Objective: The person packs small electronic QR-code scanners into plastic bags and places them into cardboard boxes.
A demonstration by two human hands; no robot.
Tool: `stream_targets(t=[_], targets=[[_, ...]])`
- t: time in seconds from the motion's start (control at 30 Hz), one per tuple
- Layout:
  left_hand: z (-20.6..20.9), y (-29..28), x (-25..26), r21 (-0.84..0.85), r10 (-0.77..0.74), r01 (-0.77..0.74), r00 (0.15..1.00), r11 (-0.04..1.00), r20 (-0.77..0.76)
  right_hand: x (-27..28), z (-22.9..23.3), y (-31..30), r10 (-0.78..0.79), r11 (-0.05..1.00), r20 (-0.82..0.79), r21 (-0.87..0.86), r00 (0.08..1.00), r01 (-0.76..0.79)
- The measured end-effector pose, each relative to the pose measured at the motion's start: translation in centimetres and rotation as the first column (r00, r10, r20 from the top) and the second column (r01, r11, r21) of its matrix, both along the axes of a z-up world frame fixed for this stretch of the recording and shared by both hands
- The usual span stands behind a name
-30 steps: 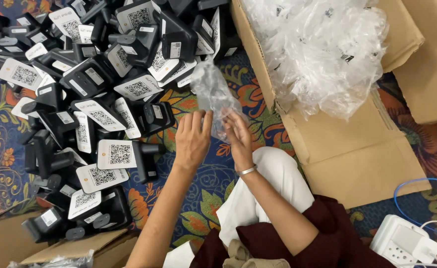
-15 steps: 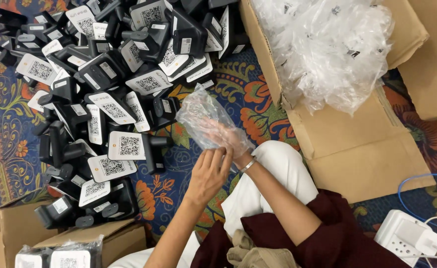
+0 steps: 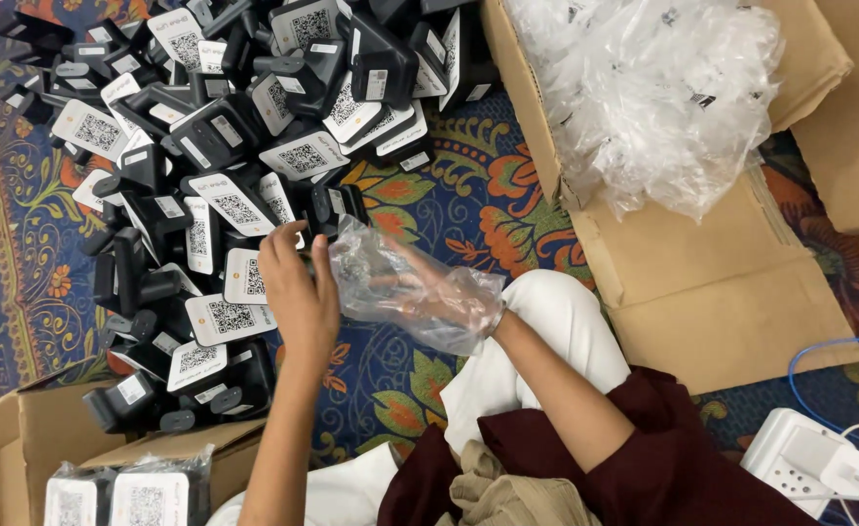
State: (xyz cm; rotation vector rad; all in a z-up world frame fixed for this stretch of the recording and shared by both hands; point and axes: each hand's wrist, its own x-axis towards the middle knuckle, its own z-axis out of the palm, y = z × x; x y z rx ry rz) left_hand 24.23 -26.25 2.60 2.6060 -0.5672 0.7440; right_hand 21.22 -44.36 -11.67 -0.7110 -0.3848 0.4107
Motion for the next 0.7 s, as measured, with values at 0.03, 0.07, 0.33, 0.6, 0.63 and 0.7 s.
stream_targets(t=[0.03, 0.07, 0.33, 0.6, 0.63, 0.7], targets=[[-1.0, 1.4, 1.0, -0.053, 0.049, -0.058, 0.984, 0.997, -0.172, -0.1, 0.4, -0.2, 0.039, 0.999, -0.003, -0.024, 0.999, -0.039], [-1.9, 2.9, 2.0, -0.094, 0.083, -0.122, 0.936, 0.988, -0.342, -0.2, 0.8, -0.4, 0.077, 0.996, -0.007, -0.049, 0.997, -0.078], [-8.0, 7.1, 2.5, -0.428, -0.213, -0.294, 0.554, 0.855, -0.805, -0.1, -2.2, 0.5, 0.159, 0.984, 0.192, -0.104, 0.968, -0.141], [-10.2, 7.0, 1.7, -0.497, -0.323, -0.417, 0.420, 0.761, -0.848, -1.3, -0.5, 0.7, 0.349, 0.935, 0.077, -0.092, 0.934, -0.342], [-8.8, 6.1, 1.5, -0.527, -0.371, -0.422, 0.400, 0.737, -0.838, -1.4, -0.2, 0.8, 0.374, 0.925, 0.063, -0.088, 0.925, -0.369], [-7.8, 5.4, 1.3, -0.556, -0.417, -0.429, 0.378, 0.712, -0.827, -1.6, 0.2, 0.9, 0.401, 0.914, 0.047, -0.083, 0.915, -0.396]])
